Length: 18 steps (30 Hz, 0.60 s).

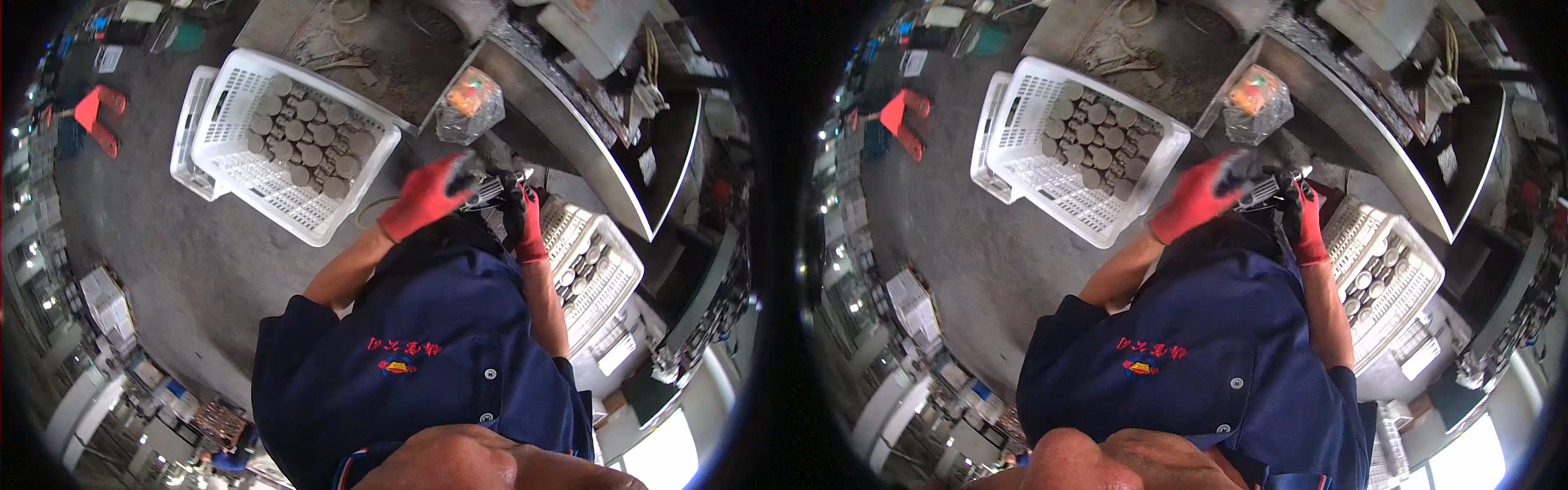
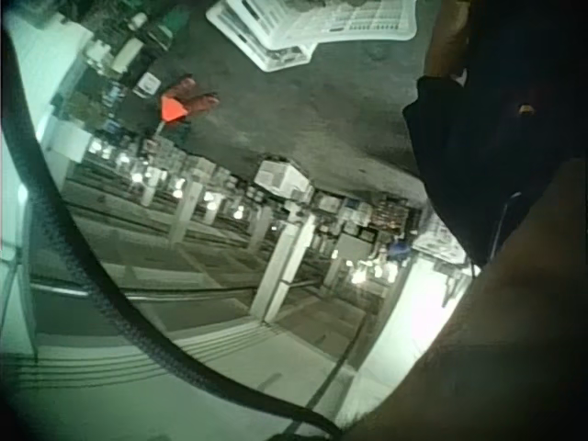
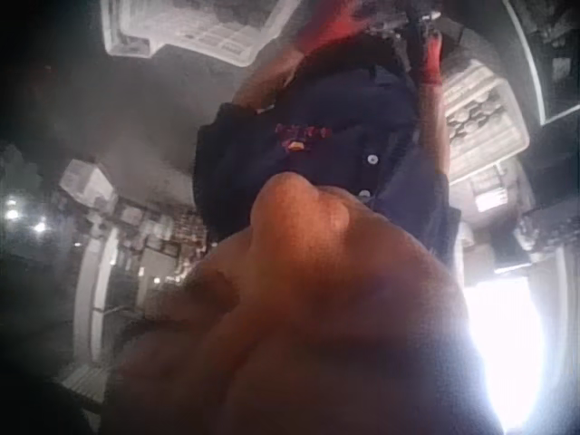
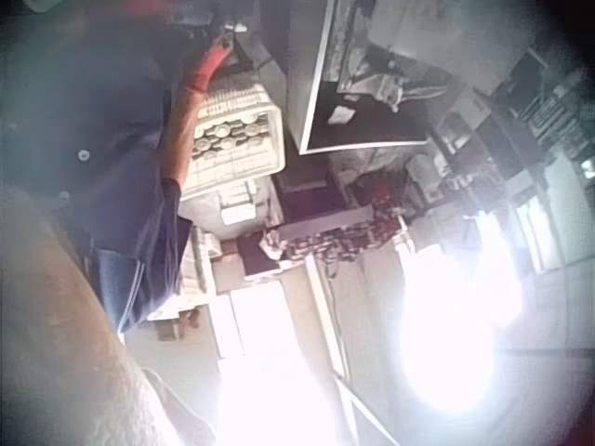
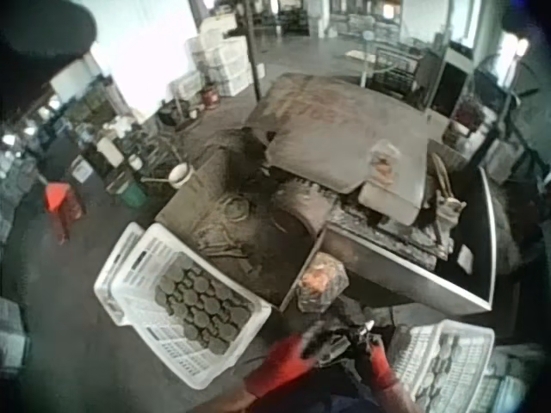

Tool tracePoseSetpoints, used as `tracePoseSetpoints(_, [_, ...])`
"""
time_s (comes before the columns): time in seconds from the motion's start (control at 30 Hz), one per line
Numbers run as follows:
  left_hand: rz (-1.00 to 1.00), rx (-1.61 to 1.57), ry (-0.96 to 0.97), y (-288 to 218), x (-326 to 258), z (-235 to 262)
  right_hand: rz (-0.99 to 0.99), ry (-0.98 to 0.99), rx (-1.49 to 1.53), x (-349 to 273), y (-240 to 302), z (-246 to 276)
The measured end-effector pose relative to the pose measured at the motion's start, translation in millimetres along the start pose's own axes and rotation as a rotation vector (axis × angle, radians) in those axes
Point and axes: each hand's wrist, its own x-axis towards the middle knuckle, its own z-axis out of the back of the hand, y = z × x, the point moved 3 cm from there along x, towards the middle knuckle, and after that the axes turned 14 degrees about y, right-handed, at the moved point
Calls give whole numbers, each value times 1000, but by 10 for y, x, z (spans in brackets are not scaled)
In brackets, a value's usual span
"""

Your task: The person grinds and smooths metal valve or pipe components using a handheld grinder.

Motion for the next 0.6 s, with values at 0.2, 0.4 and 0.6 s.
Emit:
tracePoseSetpoints(0.2, [612,212,-335,1965,-1094,838,-57,-23,196,166,-249,-205])
tracePoseSetpoints(0.4, [733,594,88,2934,-1202,621,-133,-53,198,223,-136,-384])
tracePoseSetpoints(0.6, [442,471,-69,3691,-487,85,-48,-31,-342,118,-36,-381])
